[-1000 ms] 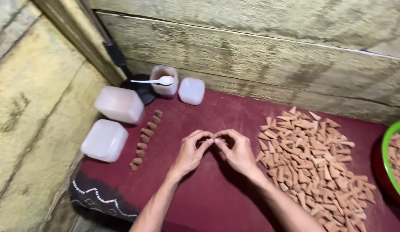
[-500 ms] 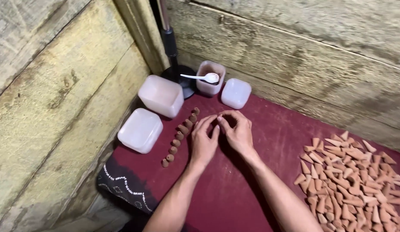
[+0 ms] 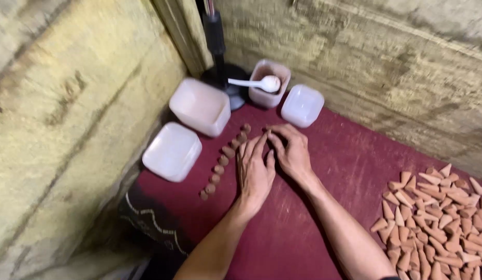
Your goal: Sorting and lining up incense cones on a table for inspection or packaging.
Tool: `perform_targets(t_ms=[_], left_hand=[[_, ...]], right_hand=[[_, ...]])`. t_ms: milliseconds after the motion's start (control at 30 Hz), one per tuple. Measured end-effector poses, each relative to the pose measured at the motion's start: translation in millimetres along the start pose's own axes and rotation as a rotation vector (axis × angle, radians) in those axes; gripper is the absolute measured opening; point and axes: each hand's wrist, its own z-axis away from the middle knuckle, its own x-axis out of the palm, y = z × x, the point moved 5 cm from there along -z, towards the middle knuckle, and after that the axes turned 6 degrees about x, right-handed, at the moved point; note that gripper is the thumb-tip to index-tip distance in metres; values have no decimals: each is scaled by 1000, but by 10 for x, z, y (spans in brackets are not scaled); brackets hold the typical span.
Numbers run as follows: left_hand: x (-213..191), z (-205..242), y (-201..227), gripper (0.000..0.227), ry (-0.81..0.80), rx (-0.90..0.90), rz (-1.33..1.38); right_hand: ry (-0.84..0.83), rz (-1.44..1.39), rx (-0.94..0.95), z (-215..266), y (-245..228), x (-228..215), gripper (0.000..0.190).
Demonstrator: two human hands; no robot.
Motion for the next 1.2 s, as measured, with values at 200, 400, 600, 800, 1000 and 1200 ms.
perform_targets(t_ms=[200,400,600,800,1000,1200], left_hand=[[108,24,-86,43,-10,-61,-15],[172,40,-132,48,-79,-94,-7],[222,53,-114,61,-188,-85,-93],[255,66,-141,65,-235,-118,-121],[222,68,-104,67,-226,-127,-66],[99,78,59,61,-16,34,58]], right_hand=[[-9,-31,-20,44,-11,14,25],[47,-12,-39,53,104,40,23],[93,3,-37,38,139,16,22],[86,-14,-2,32,195,29,28],[94,-23,32,60,189,14,42],[143,-85,104,151,50,-219,45]])
